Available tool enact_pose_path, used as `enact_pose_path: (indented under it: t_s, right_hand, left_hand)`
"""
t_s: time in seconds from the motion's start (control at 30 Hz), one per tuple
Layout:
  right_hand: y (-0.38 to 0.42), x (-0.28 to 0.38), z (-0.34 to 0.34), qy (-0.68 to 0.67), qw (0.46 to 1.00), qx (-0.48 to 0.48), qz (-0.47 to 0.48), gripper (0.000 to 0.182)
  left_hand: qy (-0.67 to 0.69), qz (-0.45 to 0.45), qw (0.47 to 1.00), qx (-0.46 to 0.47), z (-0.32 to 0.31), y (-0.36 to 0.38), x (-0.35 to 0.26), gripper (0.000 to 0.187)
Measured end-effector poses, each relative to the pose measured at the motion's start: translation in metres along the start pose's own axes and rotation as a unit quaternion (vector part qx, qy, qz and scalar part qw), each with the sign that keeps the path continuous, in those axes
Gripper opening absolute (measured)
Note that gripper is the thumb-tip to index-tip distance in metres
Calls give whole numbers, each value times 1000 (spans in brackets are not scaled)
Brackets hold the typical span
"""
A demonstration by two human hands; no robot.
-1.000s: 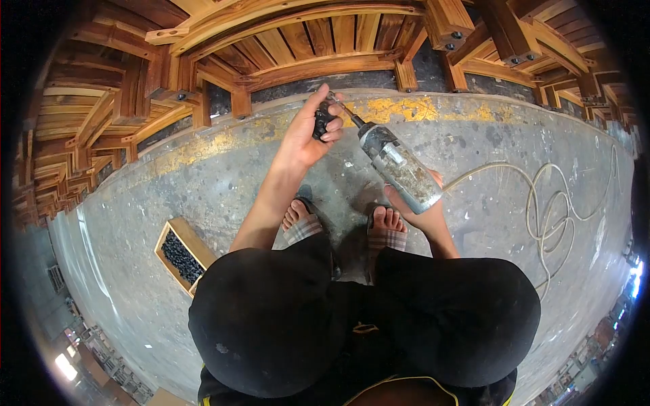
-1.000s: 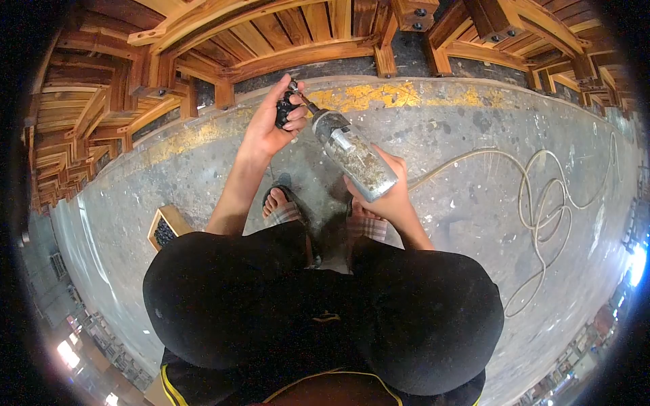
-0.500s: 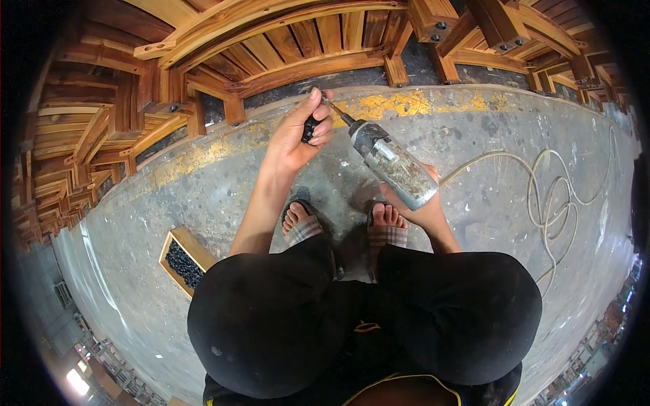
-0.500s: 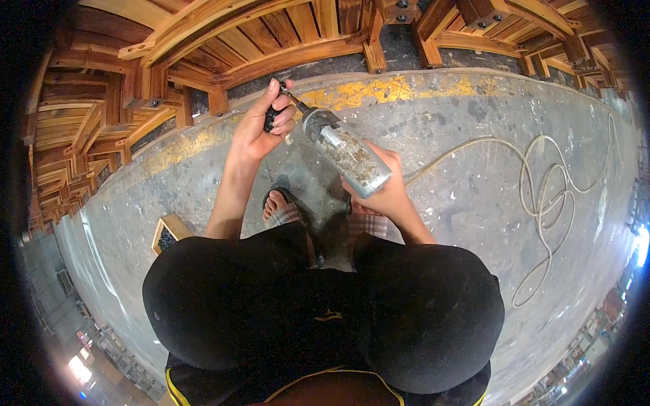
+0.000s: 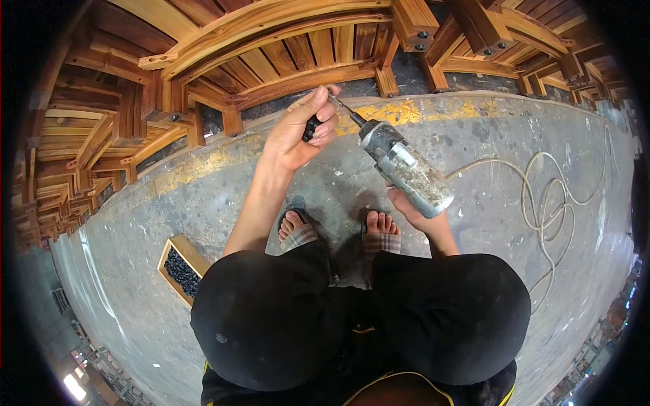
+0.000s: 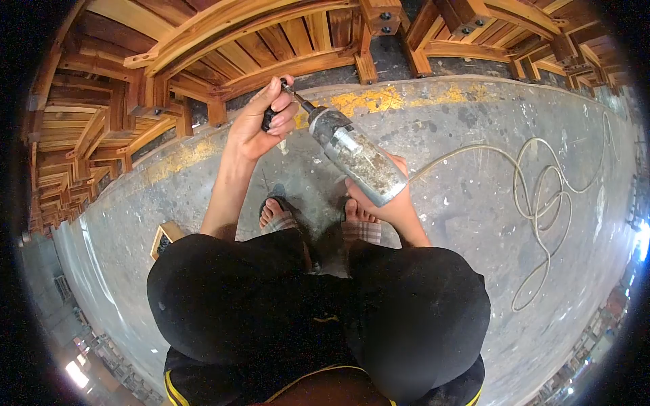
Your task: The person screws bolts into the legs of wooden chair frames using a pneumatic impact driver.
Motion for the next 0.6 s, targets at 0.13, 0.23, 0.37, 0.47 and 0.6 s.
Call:
enact_pose_path:
  t_s: [0.13, 0.23, 0.37, 0.47, 0.6]
  right_hand:
    - [22, -34, -2, -26, 992, -7, -124, 26]
    - [17, -29, 2, -20, 993, -9, -119, 25]
    - [16, -21, 5, 28, 997, 2, -76, 26]
    - [12, -17, 9, 20, 1000, -9, -14, 38]
    - [-13, 9, 32, 104, 992, -53, 44, 35]
  left_hand:
    - [-26, 7, 1000, 16, -15, -2, -6, 25]
    - [-29, 11, 999, 16, -19, -3, -8, 25]
    - [-18, 5, 999, 31, -28, -1, -10, 25]
    - [-33, 27, 999, 7, -33, -6, -7, 27]
    - [-58, 27, 998, 6, -65, -14, -23, 26]
Point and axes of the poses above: each hand's wrist, its own y-axis away from the middle knuckle, its own z-axis out of the back of the hand, x = y × z, the point moved 10 cm from there along -y, towards the middle knuckle, and after that the axes turned 1 degree about -z, right-handed, at the moved point
